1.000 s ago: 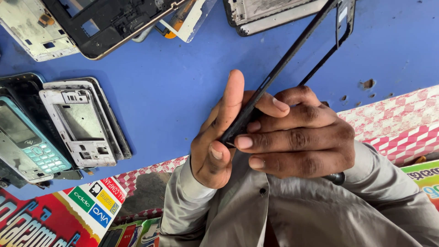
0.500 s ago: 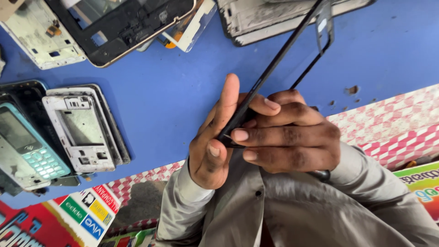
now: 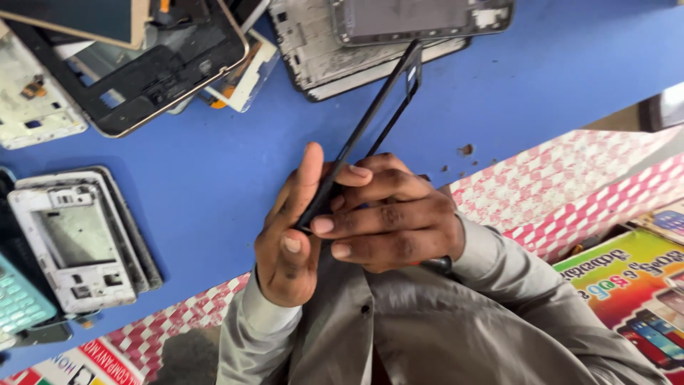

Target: The person uses a screwdriver to pry and adjust a black phone frame held in the left hand. The person repeatedly works along the frame edges, rotating the frame to access different sides. The frame remains in hand throughout the clip.

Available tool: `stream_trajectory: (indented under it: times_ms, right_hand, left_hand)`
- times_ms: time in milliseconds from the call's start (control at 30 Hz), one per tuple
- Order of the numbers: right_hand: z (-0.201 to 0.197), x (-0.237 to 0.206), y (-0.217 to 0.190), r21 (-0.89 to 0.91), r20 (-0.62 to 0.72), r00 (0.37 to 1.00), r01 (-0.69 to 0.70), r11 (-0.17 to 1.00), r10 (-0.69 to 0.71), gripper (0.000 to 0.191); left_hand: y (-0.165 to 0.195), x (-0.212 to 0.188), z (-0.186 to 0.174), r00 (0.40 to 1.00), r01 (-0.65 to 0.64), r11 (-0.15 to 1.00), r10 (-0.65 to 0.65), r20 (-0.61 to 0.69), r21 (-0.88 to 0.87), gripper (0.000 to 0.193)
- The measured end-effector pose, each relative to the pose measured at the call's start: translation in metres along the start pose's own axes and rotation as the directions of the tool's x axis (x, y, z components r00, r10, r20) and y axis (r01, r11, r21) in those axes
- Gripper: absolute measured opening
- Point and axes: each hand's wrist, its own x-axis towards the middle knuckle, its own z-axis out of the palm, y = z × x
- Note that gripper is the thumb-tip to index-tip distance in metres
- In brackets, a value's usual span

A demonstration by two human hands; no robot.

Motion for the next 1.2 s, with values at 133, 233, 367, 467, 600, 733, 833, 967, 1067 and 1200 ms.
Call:
stream_trajectory:
  times_ms: [133, 233, 367, 467, 600, 733, 833, 967, 1067, 1200]
  right_hand:
    - [-0.001, 0.002, -0.001, -0.021, 0.003, 1.000, 0.009, 1.000, -0.009, 0.024]
    - [0.002, 0.005, -0.001, -0.036, 0.026, 0.997, 0.074, 0.997, -0.073, 0.022]
    - [0.006, 0.005, -0.002, -0.098, -0.016, 1.000, 0.022, 0.995, -0.024, 0.021]
    - [0.007, 0.002, -0.003, -0.072, -0.033, 0.999, 0.029, 0.997, -0.031, 0.022]
    - [0.006, -0.001, -0.006, -0.104, -0.015, 0.999, -0.033, 0.994, 0.032, 0.024]
    - [0.006, -0.001, -0.006, -0.110, -0.030, 1.000, -0.006, 0.994, 0.003, 0.023]
    - [0.006, 0.001, -0.007, -0.150, -0.060, 0.997, -0.052, 0.987, 0.044, 0.018]
    - [0.015, 0.004, -0.011, -0.172, -0.092, 0.996, -0.021, 0.985, 0.005, 0.011]
    - [0.022, 0.001, -0.015, -0.181, -0.206, 0.975, -0.125, 0.975, 0.087, 0.010]
    - [0.019, -0.009, -0.017, -0.219, -0.109, 0.989, -0.126, 0.968, 0.104, 0.018]
  left_hand:
    - [-0.004, 0.001, 0.004, 1.000, -0.018, 0.992, 0.016, -0.015, -0.129, 0.071]
    - [-0.003, 0.003, 0.003, 0.999, -0.047, 0.991, 0.045, -0.021, -0.124, 0.071]
    - [0.001, 0.006, 0.001, 0.999, -0.043, 0.995, 0.043, -0.003, -0.089, 0.071]
    - [0.003, 0.007, 0.001, 0.998, -0.056, 0.997, 0.056, 0.004, -0.045, 0.069]
    - [0.007, 0.008, 0.001, 0.997, -0.072, 0.995, 0.073, -0.010, 0.072, 0.068]
    - [0.009, 0.009, 0.001, 0.997, -0.076, 0.994, 0.077, -0.004, 0.078, 0.069]
    - [0.010, 0.008, 0.000, 0.997, -0.076, 0.987, 0.079, -0.017, 0.144, 0.067]
    - [0.008, 0.006, -0.002, 0.994, -0.104, 0.989, 0.105, -0.005, 0.103, 0.063]
    - [0.004, 0.004, -0.002, 0.992, -0.125, 0.986, 0.125, 0.012, 0.108, 0.057]
    - [-0.003, 0.002, 0.000, 0.983, -0.183, 0.981, 0.184, -0.016, 0.062, 0.049]
